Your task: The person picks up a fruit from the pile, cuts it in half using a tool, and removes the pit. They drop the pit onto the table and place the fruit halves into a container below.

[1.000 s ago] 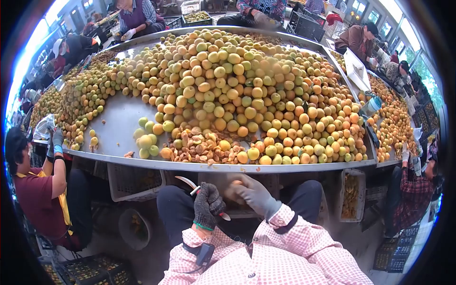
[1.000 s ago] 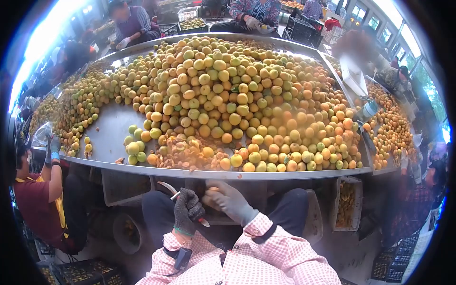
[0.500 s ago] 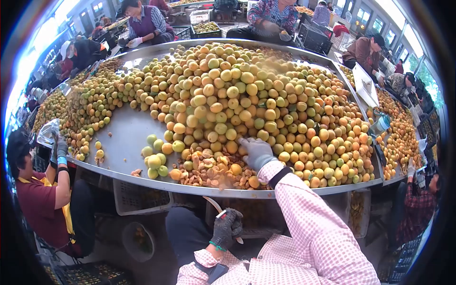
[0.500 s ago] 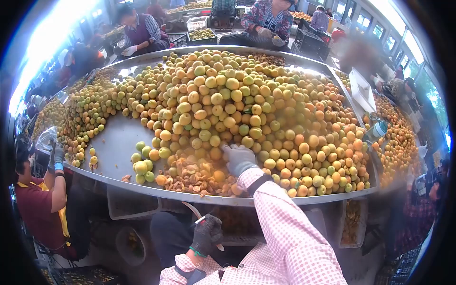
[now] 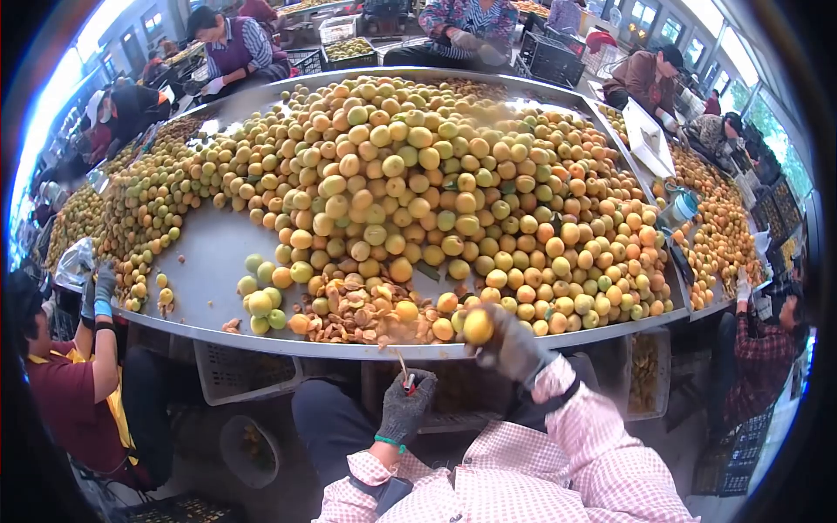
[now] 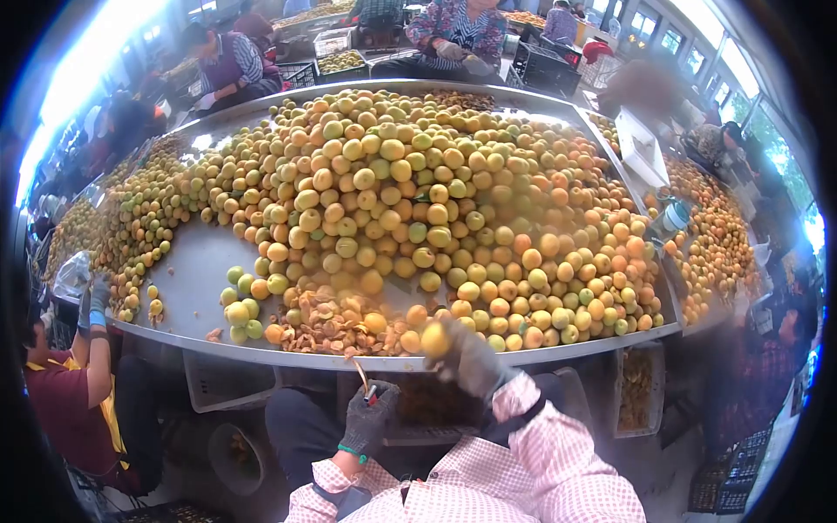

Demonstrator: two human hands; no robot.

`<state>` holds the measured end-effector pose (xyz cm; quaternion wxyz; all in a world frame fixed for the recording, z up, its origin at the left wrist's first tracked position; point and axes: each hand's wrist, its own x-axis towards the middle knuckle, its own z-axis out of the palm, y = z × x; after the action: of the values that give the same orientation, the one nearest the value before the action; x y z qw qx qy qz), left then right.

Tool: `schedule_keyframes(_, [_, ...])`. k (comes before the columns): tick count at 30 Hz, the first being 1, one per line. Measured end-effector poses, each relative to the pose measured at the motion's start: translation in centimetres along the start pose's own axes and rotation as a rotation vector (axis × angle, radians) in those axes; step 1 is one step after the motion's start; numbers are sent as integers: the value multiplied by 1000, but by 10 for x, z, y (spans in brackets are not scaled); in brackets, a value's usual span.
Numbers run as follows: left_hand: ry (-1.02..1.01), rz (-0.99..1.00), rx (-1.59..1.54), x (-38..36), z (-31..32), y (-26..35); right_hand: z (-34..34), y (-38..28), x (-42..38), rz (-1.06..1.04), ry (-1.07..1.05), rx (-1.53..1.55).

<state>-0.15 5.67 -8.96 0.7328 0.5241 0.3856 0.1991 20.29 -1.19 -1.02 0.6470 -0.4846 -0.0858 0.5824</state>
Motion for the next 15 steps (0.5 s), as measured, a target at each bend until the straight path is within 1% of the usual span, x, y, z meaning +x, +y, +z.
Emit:
schedule_keyframes(1, [25, 122, 154, 2, 2, 0, 5, 9, -16, -25, -96, -133])
schedule_keyframes(2, [50, 242, 309, 1, 4, 0, 16, 17, -31, -14, -48, -338])
schedule_keyframes(3, [49, 239, 314, -3, 9, 8, 30, 37, -35, -190, -5, -343])
schedule_keyframes(4, [11, 271, 585, -11, 15, 21, 39, 54, -41, -362, 39, -344])
schedule_keyframes(5, [-30, 305, 858, -17, 19, 29, 36, 60, -50, -298, 4, -366])
schedule_keyframes(6, [-33, 305, 866, -21, 21, 30, 33, 64, -57, -237, -32, -388])
schedule_keyframes(7, [-148, 324, 801, -26, 24, 29, 30, 70, -59, -329, 31, -434])
schedule_keyframes(8, [-264, 338, 734, -31, 26, 30, 27, 69, -62, -329, 34, -425])
schedule_keyframes(9, [-397, 260, 494, -38, 28, 33, 20, 61, -64, -167, 92, -239])
schedule_keyframes(10, [-406, 251, 499, -42, 27, 34, 13, 54, -67, -3, 151, -51])
schedule_keyframes(11, [-534, -123, 61, -47, 22, 35, 4, 51, -71, 34, 133, -19])
schedule_keyframes(12, [-627, -496, -384, -49, 21, 39, -3, 53, -76, -45, -29, 149])
schedule_keyframes(13, [-605, -449, -380, -55, 25, 48, -5, 55, -82, -9, -62, 307])
schedule_keyframes(14, [-608, -456, -377, -54, 25, 49, -5, 55, -86, 26, -100, 461])
schedule_keyframes(15, [-534, -372, -260, -56, 25, 48, 5, 48, -97, 23, 48, 496])
